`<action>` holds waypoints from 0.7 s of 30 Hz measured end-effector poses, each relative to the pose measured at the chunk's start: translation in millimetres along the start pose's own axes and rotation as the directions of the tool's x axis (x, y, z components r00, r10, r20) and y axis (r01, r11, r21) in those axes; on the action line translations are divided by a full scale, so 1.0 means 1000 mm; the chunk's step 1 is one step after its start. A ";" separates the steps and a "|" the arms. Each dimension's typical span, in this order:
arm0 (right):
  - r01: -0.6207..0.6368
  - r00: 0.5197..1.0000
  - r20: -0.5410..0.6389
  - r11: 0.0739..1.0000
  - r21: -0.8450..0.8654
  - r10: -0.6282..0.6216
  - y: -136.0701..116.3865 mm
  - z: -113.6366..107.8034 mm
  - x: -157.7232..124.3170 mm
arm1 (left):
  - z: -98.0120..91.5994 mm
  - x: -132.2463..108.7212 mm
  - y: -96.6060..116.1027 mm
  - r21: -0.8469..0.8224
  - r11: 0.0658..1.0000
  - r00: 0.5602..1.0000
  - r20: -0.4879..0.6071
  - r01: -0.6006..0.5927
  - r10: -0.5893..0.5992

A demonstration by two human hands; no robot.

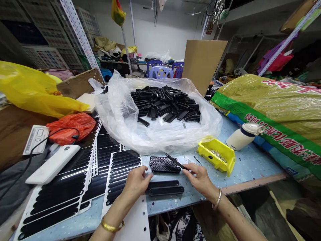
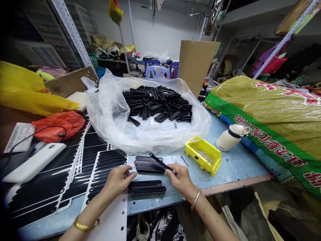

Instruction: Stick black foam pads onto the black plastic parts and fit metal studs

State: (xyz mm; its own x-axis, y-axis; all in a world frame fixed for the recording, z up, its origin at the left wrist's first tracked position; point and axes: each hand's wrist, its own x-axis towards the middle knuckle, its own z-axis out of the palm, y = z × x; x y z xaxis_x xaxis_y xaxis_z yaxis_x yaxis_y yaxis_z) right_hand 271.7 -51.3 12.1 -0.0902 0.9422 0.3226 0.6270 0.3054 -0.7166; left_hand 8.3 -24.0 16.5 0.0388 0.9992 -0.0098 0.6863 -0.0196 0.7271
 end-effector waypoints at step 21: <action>0.349 0.898 0.359 0.909 -0.228 -0.255 -0.011 0.013 0.019 | 0.010 -0.002 -0.019 -0.295 0.955 0.998 0.064 0.038 -0.020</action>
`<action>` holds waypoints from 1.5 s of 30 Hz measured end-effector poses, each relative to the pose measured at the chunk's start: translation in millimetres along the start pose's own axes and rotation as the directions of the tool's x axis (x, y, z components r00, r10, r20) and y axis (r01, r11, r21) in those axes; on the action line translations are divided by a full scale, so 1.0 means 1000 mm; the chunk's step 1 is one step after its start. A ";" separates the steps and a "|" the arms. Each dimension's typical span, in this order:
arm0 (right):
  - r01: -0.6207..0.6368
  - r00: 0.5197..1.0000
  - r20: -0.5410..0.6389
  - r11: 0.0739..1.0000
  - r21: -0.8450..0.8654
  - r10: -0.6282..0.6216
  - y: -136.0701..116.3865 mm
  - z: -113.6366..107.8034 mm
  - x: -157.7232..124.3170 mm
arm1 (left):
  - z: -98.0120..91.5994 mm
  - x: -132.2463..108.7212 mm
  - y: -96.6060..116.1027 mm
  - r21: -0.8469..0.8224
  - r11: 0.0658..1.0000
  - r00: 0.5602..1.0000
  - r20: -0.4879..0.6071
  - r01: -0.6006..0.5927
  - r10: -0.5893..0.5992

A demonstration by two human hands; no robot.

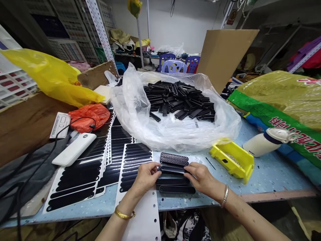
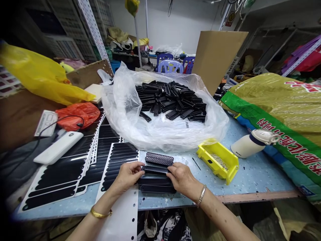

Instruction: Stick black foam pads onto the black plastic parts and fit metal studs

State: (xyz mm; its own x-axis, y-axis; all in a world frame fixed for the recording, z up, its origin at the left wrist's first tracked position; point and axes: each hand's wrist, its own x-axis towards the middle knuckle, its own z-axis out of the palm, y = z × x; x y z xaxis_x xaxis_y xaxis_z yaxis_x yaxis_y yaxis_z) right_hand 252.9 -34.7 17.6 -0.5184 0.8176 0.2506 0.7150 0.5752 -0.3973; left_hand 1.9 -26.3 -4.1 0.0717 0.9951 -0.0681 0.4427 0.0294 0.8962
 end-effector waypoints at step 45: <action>0.012 0.995 0.095 0.993 -0.116 0.000 0.000 0.002 0.003 | 0.002 0.000 -0.008 -0.154 0.985 0.997 0.017 0.083 -0.081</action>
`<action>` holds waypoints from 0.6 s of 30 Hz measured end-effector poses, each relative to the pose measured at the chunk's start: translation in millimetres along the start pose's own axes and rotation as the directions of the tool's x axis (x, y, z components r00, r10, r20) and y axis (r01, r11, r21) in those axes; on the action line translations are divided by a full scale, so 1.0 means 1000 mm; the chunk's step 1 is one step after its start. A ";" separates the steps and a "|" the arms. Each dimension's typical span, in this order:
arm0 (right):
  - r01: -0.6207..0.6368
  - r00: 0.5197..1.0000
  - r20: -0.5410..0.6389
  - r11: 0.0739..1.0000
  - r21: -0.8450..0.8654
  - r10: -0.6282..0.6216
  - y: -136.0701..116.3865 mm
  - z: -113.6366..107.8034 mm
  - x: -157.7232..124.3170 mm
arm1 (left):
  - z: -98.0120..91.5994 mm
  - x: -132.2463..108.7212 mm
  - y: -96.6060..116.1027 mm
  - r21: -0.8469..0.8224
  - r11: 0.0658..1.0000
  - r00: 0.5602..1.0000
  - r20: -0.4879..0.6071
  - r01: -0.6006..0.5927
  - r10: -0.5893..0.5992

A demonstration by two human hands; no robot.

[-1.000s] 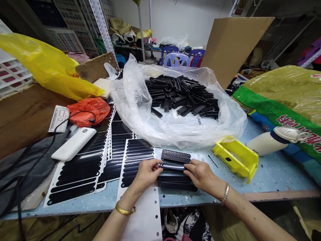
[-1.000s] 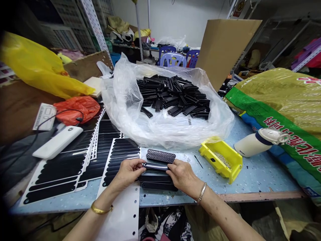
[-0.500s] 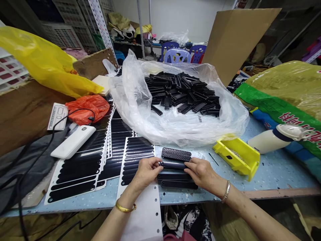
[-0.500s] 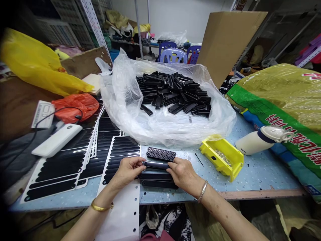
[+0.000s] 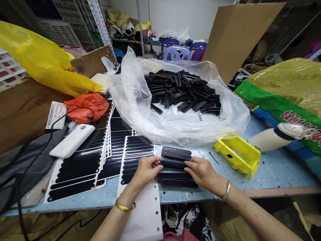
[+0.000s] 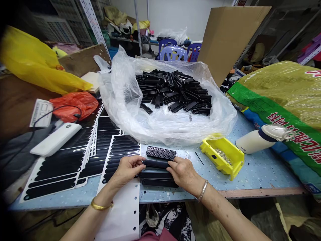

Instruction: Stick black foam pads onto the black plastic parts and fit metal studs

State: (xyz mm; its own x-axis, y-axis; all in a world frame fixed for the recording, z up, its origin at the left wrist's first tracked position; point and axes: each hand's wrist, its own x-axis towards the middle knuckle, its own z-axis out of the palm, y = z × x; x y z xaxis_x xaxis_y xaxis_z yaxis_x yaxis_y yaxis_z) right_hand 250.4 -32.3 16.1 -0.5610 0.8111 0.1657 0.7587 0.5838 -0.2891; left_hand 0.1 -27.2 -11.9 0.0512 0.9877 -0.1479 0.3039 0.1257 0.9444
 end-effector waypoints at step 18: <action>0.015 0.999 0.041 0.995 -0.101 -0.011 -0.001 0.002 0.003 | 0.000 0.000 -0.001 -0.009 1.000 1.000 -0.007 0.001 -0.001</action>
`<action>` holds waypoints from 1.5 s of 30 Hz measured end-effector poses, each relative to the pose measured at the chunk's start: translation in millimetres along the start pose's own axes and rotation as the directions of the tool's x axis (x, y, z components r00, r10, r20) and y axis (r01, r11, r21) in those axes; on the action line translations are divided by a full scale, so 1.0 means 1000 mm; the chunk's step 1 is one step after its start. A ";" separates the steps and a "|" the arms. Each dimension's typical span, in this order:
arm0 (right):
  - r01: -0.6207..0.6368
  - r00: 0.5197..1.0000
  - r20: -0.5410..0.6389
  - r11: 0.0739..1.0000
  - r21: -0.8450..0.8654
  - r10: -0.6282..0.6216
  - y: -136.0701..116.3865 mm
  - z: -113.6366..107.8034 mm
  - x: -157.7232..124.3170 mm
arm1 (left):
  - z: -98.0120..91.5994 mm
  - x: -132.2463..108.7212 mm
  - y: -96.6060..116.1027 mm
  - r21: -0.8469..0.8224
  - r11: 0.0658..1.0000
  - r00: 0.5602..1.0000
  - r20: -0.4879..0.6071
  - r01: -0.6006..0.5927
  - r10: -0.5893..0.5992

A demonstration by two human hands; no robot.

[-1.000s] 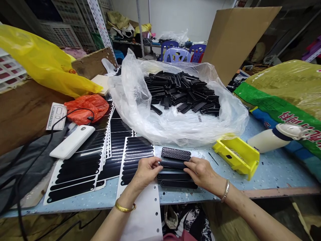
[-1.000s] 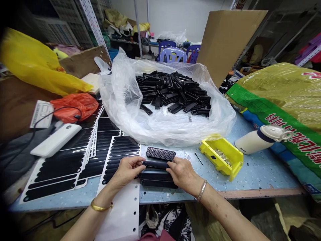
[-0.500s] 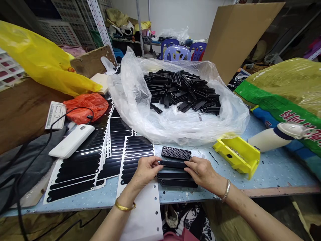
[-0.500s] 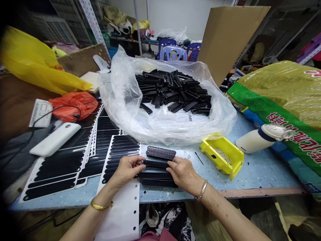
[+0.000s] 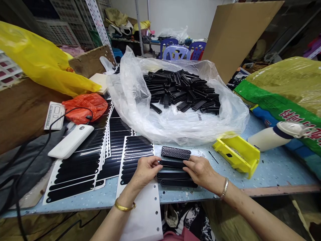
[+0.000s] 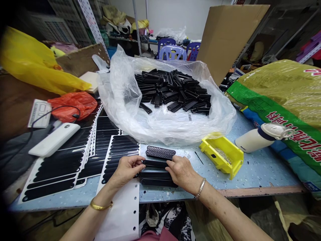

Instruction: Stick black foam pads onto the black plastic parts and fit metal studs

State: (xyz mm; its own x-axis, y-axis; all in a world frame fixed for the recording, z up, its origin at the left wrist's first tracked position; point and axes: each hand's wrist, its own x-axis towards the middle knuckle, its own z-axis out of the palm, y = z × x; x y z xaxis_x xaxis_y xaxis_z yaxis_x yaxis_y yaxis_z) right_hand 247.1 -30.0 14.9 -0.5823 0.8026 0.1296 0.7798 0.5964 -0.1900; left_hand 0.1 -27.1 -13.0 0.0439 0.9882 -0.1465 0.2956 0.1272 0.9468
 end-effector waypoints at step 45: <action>0.021 0.999 -0.032 1.000 0.020 -0.021 0.000 0.000 0.001 | 0.005 0.010 0.016 -0.071 0.983 0.986 -0.001 0.168 -0.168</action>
State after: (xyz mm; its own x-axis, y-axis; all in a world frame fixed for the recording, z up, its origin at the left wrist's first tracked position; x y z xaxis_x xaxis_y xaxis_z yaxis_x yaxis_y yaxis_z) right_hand 246.8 -29.4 14.9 -0.5904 0.7901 0.1649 0.7626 0.6130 -0.2068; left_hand 9.8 -15.4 -0.2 -0.0077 0.9528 -0.3034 0.2302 0.2970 0.9267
